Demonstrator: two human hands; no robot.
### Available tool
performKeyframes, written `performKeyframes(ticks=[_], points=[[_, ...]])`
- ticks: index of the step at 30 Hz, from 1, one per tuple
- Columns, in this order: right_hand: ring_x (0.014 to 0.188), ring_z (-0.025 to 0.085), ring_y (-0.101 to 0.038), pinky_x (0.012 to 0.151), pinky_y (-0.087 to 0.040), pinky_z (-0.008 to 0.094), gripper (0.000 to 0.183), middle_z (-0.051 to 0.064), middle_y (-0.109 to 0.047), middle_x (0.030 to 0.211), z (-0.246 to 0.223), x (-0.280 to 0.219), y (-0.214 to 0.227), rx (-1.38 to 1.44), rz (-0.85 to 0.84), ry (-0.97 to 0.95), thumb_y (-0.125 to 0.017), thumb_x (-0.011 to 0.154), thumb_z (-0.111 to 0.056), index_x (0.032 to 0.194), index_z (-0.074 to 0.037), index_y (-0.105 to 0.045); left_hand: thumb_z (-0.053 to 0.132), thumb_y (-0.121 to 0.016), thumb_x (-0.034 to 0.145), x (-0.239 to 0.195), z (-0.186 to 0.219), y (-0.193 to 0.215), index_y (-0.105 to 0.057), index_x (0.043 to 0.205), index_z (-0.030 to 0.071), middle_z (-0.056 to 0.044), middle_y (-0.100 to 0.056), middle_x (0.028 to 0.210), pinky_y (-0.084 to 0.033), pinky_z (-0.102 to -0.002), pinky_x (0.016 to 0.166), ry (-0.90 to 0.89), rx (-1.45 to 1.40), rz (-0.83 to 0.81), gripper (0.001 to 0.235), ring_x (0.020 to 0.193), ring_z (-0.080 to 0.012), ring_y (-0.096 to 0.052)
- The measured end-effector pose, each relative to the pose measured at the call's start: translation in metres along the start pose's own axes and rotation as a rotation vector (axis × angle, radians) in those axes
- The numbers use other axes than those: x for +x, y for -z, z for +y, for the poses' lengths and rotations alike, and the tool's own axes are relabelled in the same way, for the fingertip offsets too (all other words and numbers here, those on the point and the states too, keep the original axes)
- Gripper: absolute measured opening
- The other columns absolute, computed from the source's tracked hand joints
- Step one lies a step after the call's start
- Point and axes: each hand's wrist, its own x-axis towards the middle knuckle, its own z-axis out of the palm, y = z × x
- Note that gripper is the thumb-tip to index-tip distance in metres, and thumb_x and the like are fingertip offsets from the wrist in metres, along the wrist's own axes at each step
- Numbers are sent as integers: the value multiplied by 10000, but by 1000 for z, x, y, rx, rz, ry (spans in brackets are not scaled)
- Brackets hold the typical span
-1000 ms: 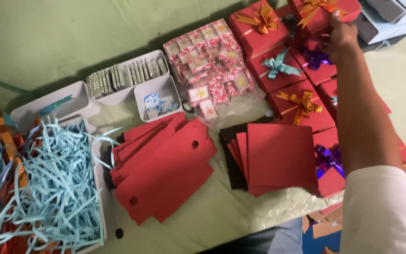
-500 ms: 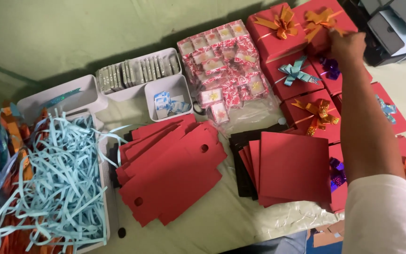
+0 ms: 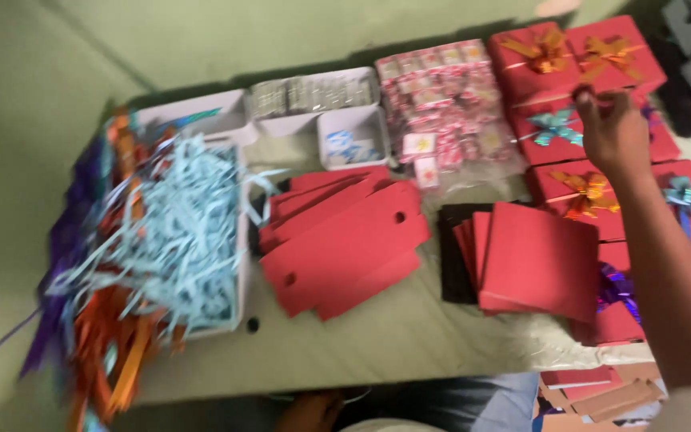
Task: Assembling small red gift boxes by folding cardboard, attaching decorative ribbons, and filling them with items.
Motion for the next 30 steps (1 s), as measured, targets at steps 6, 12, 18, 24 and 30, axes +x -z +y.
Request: performKeyframes(ticks=[6, 12, 18, 24, 30], points=[[1016, 345, -641, 849, -457, 460, 442, 193, -697, 1171, -125, -99, 44, 159, -259, 44, -589, 1156, -380, 1296, 35, -644, 232, -547, 1007, -15, 28, 108, -676, 1023, 150, -60, -733, 1031, -489, -363, 840, -374, -149, -9, 154, 937, -203, -663], [1078, 409, -600, 955, -469, 495, 293, 255, -677, 1141, -155, -186, 25, 76, -120, 398, -718, 1022, -160, 1185, 81, -689, 213, -527, 984, -79, 33, 233, -718, 928, 141, -6, -731, 1023, -508, -336, 999, -432, -564, 320, 212, 1026, -163, -713], [1363, 459, -380, 985, -425, 648, 527, 226, -482, 1453, -196, -234, 36, -103, -231, 146, -662, 991, -404, 1360, -34, -595, 288, -573, 1047, -66, -24, 315, -675, 1021, 206, 1, -714, 1056, -504, -393, 771, -141, 55, 1391, 134, 967, -256, -688], [1456, 459, -331, 1019, -389, 716, 696, 210, -441, 1519, -189, -258, 39, -178, -186, 109, -612, 1001, -519, 1517, -65, -497, 182, -702, 946, -9, -81, 325, -734, 1186, 133, -58, -661, 1168, -443, -452, 833, 20, 610, 1666, 247, 1049, -293, -600], [1476, 291, -426, 1094, -329, 506, 649, 104, -531, 1549, -212, -286, -16, -282, -16, 488, -723, 894, -479, 1455, -183, -585, 77, -800, 788, -48, 17, 296, -499, 1514, -26, -261, -394, 1533, -374, -606, 968, -22, 522, 1615, 793, 1381, -457, -357]])
